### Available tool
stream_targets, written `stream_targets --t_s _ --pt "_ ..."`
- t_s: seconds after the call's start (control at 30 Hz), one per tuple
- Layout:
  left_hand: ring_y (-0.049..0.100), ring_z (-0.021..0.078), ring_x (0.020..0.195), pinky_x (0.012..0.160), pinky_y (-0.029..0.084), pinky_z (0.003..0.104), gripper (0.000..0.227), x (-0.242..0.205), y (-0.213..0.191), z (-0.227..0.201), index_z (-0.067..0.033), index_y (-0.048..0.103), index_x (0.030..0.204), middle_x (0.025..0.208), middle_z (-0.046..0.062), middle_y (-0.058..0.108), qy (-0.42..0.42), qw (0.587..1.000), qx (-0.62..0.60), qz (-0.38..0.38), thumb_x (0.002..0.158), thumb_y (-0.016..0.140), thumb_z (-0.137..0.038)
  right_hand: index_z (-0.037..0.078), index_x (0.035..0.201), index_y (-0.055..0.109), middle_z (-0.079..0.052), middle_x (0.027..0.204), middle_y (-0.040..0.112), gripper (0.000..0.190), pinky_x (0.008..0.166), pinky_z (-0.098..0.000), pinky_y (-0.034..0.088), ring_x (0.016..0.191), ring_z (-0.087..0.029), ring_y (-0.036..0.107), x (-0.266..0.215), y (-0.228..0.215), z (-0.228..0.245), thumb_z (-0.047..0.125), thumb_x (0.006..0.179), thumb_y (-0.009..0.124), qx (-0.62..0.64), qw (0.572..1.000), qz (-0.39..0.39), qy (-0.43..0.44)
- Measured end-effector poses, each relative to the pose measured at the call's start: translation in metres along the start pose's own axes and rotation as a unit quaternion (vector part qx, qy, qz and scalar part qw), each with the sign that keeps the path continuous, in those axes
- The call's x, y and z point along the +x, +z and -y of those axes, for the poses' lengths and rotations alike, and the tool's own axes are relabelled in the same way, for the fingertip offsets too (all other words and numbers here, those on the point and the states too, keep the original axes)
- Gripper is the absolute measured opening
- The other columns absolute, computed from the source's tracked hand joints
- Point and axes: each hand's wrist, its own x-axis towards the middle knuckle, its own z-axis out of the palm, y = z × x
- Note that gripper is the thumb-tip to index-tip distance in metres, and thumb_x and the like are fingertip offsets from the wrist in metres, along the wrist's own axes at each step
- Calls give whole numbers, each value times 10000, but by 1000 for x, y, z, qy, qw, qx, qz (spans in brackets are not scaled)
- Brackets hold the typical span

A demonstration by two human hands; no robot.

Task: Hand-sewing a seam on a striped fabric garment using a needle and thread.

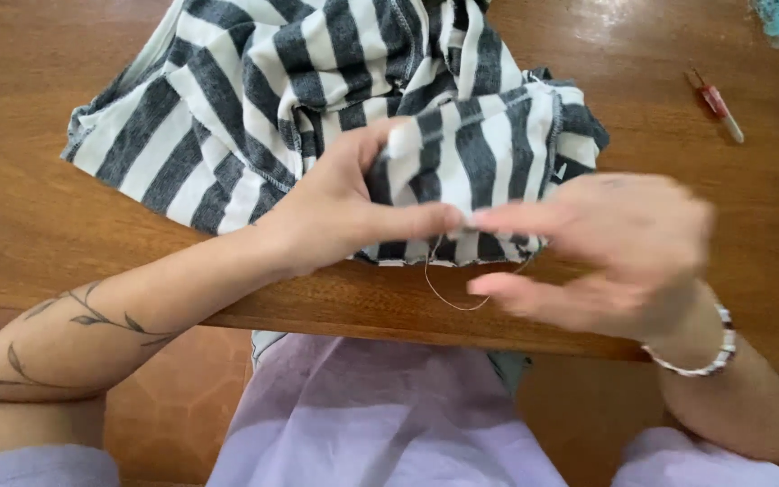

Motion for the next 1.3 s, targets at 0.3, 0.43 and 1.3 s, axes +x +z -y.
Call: stream_targets --t_s 0.3,0.43,1.3 --pt "644 86 561 467 553 198 177 -2 15 -6 -94 536 909 713 -3 649 233 883 370 169 917 713 -90 -55 1523 327 -39 981 605 1340 685 -289 490 682 -142 514 9 -7 -43 626 534 923 77 966 227 98" --pt "451 171 569 460 379 321 207 -9 21 -4 -81 498 870 723 45 528 427 728 525 109 1024 603 10 84 950 634 -46 876 645 278 754 -370 478 786 -223 595 4 -2 -34 278 829 792 30 977 208 17" --pt "305 66 591 551 274 198 211 -12 1 0 -211 566 843 700 -79 313 578 634 509 68 1019 501 -115 204 680 638 69 523 496 245 375 -192 388 436 -62 457 -47 -12 14 -15 766 704 -130 987 78 -52"
